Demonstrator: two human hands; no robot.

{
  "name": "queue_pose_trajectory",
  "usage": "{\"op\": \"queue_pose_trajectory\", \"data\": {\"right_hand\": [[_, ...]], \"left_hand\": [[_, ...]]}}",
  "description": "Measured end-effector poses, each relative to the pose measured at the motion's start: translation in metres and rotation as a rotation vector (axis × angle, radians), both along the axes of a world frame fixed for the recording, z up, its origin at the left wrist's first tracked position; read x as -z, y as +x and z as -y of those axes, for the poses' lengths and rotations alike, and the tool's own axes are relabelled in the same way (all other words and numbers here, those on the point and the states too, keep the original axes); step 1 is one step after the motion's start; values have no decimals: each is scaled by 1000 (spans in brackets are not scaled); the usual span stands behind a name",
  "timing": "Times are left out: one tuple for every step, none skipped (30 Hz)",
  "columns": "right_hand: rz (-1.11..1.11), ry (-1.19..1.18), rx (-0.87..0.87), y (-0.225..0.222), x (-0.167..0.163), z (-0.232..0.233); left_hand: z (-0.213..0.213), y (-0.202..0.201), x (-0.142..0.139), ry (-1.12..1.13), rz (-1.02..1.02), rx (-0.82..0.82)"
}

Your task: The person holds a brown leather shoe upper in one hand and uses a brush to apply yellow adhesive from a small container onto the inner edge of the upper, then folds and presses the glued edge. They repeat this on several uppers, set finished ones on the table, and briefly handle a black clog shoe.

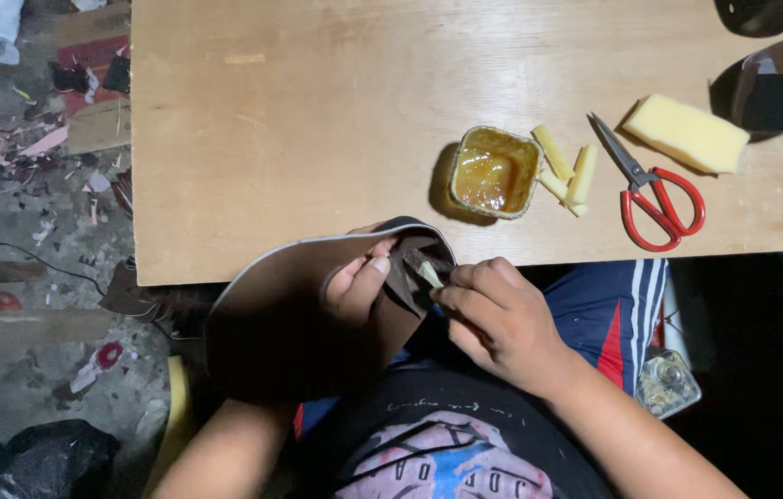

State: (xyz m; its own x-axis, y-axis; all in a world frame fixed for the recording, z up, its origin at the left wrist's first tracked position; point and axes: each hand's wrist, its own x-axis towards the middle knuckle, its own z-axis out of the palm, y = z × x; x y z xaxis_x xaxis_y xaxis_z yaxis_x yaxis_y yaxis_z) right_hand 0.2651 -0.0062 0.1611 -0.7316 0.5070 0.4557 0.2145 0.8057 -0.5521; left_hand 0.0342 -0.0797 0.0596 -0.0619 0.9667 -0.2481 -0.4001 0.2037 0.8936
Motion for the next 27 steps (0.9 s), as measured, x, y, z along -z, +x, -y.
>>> {"op": "queue_pose_trajectory", "data": {"right_hand": [[3,-28,-15,0,0,0],[6,-57,-30,1,-1,0],[8,-85,-44,3,-1,0],[10,-134,-70,6,-2,0],[12,-182,-95,10,-4,-2],[14,-228,-120,15,-6,-3],[-24,-255,-77,20,-8,-4],[-62,-282,-36,26,-11,-5],[-100,-308,5,29,-12,-5],[-120,-313,58,30,-13,-4],[-138,-319,112,29,-13,-3],[-157,-325,166,28,-13,-2],[-161,-305,157,24,-12,0],[-165,-283,149,19,-10,2],[-170,-261,141,14,-8,3],[-171,-270,111,11,-7,5],[-173,-279,79,10,-7,6],[-175,-288,47,10,-7,6],[-175,-348,37,11,-7,6],[-175,-408,25,13,-8,5],[-175,-469,14,17,-9,5],[-198,-459,68,19,-9,3],[-221,-447,123,20,-9,2],[-243,-434,178,21,-8,1],[-217,-385,215,20,-7,1],[-192,-336,252,17,-4,2],[-167,-287,289,13,-2,3]], "left_hand": [[4,1,-5,-13,-11,-12],[7,2,-10,-14,-11,-26],[9,2,-13,-12,-9,-43],[9,2,-16,-8,-6,-50],[7,2,-17,1,4,-51],[3,0,-17,10,18,-51],[-1,-1,-16,24,45,-53],[-7,-3,-13,33,119,-64],[-10,-4,-10,42,198,-76],[-15,-7,-5,36,339,-92],[-17,-10,-1,72,382,-57],[-19,-11,4,107,425,-22],[-20,-12,9,143,467,14],[-21,-12,13,149,484,17],[-20,-10,18,154,502,19],[-21,-9,21,159,518,17],[-21,-8,24,196,538,46],[-20,-7,26,232,557,75],[-20,-7,27,268,576,103],[-19,-7,27,263,571,68],[-18,-7,26,256,565,34],[-18,-7,25,249,561,3],[-17,-7,23,192,523,-6],[-15,-7,21,135,486,-17],[-13,-5,18,78,448,-27],[-13,-2,15,26,383,-53],[-12,2,13,-27,317,-79]]}}
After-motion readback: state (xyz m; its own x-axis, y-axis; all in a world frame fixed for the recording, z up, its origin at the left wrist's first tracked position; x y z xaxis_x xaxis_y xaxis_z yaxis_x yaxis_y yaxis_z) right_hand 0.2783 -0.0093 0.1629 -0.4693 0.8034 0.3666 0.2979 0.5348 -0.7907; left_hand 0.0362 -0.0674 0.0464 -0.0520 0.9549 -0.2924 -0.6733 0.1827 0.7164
